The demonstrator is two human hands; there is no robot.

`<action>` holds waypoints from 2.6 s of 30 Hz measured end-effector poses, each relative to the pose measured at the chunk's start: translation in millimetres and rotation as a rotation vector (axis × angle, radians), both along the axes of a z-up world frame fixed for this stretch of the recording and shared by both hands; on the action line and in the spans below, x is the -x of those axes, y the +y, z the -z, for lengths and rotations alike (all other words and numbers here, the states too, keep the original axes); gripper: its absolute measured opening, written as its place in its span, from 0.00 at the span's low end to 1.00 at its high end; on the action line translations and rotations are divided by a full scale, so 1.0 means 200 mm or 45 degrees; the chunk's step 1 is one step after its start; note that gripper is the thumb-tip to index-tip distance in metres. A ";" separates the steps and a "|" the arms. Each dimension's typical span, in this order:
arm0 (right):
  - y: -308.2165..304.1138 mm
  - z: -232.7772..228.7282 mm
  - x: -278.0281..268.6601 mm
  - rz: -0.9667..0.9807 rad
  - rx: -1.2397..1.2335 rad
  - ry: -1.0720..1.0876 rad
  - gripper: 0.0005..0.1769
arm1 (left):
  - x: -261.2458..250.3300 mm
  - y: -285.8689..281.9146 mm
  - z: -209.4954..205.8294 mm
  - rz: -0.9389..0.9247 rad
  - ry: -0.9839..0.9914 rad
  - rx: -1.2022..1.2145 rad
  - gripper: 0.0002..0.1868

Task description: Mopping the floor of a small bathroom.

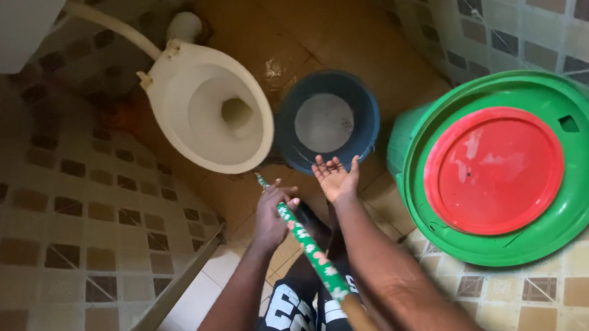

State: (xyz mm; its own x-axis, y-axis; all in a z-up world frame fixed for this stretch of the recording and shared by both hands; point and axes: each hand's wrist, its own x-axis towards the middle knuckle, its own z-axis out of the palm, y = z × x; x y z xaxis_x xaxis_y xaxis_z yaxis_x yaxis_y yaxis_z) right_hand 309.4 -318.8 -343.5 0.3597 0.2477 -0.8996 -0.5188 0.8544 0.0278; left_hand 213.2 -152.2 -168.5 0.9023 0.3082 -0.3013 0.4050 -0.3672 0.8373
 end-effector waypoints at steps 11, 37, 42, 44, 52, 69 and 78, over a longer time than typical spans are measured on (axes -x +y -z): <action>0.01 -0.01 -0.08 0.026 0.072 -0.004 0.37 | -0.06 -0.01 0.00 0.089 0.109 -0.057 0.16; -0.01 -0.53 0.00 0.319 0.119 -0.030 0.41 | 0.04 0.23 0.04 0.240 -0.065 -0.080 0.15; -0.15 -0.53 0.20 0.307 0.211 -0.129 0.45 | 0.06 0.45 -0.11 0.216 -0.004 0.023 0.11; -0.28 -0.56 0.33 0.387 0.204 -0.138 0.46 | 0.12 0.42 -0.16 0.310 -0.040 0.042 0.12; -0.49 -0.57 0.63 0.464 0.312 -0.062 0.80 | 0.14 0.28 -0.41 0.485 0.382 -0.026 0.20; -0.96 -0.45 1.44 0.934 0.236 0.012 0.80 | 0.41 -0.30 -0.30 1.025 -0.060 -0.026 0.11; -0.80 -0.84 1.52 0.767 0.229 -0.173 0.67 | 0.45 -0.37 -0.42 1.155 -0.067 -0.023 0.09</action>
